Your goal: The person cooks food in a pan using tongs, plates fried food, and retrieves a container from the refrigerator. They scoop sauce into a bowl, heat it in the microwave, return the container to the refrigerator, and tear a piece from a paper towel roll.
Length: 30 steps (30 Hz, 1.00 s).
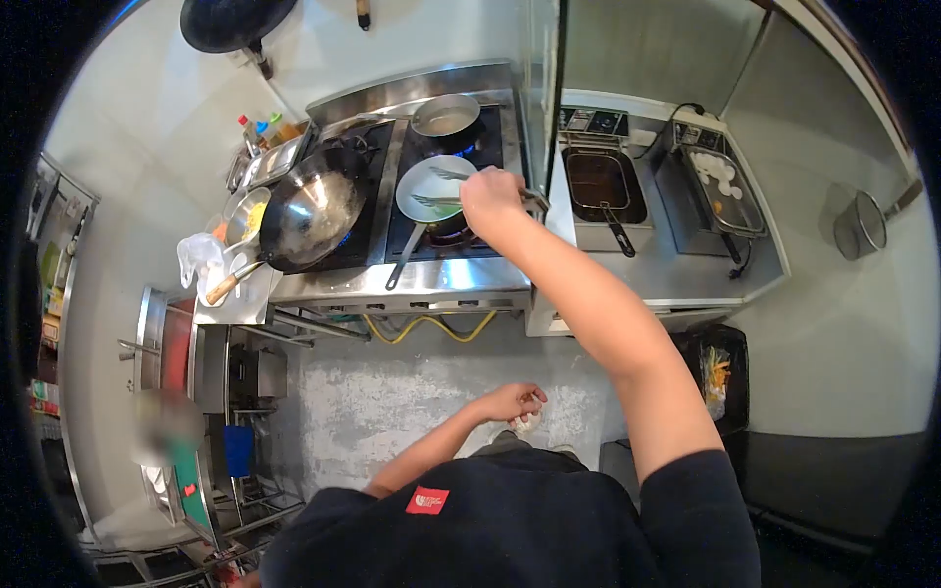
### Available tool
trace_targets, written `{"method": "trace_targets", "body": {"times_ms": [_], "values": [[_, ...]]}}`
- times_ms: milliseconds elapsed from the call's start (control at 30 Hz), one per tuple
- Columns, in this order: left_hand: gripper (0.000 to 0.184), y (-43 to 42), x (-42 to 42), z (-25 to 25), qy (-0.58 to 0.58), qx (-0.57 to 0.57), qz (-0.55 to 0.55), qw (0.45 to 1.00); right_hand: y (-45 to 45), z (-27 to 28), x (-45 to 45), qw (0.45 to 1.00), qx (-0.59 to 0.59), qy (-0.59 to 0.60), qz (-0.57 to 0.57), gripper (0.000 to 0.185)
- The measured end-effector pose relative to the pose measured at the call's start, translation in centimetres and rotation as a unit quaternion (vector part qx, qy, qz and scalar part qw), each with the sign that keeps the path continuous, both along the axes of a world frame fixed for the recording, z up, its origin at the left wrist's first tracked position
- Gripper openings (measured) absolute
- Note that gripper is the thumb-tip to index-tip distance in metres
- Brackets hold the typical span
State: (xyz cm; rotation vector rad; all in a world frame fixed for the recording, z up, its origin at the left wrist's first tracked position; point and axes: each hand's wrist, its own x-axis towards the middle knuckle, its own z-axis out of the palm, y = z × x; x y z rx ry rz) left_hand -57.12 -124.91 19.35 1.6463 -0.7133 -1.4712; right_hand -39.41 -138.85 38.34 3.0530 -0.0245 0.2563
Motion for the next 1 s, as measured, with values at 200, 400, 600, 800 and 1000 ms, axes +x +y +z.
{"method": "trace_targets", "body": {"times_ms": [200, 400, 600, 800, 1000], "values": [[0.03, 4.2, 0.4, -3.3, 0.07, 0.018, 0.098, 0.993, 0.3, -4.5, 7.5, 0.979, 0.002, 0.194, -0.061, 0.028], [0.031, 4.2, 2.1, -3.6, 0.079, 0.042, 0.115, 0.989, -1.2, -7.8, 10.0, 0.985, 0.093, 0.117, -0.09, 0.022], [0.031, 1.3, 3.7, -4.0, 0.064, 0.024, 0.058, 0.996, -2.6, -4.4, 7.7, 0.993, 0.093, 0.049, -0.052, 0.016], [0.03, -1.2, 4.0, -2.9, 0.04, 0.028, -0.008, 0.999, -2.6, 2.6, 4.0, 0.989, 0.116, -0.09, 0.01, 0.013], [0.032, -2.9, 4.2, -2.1, 0.022, 0.044, -0.076, 0.996, -3.0, 0.8, 3.9, 0.986, 0.102, -0.121, 0.042, 0.012]]}}
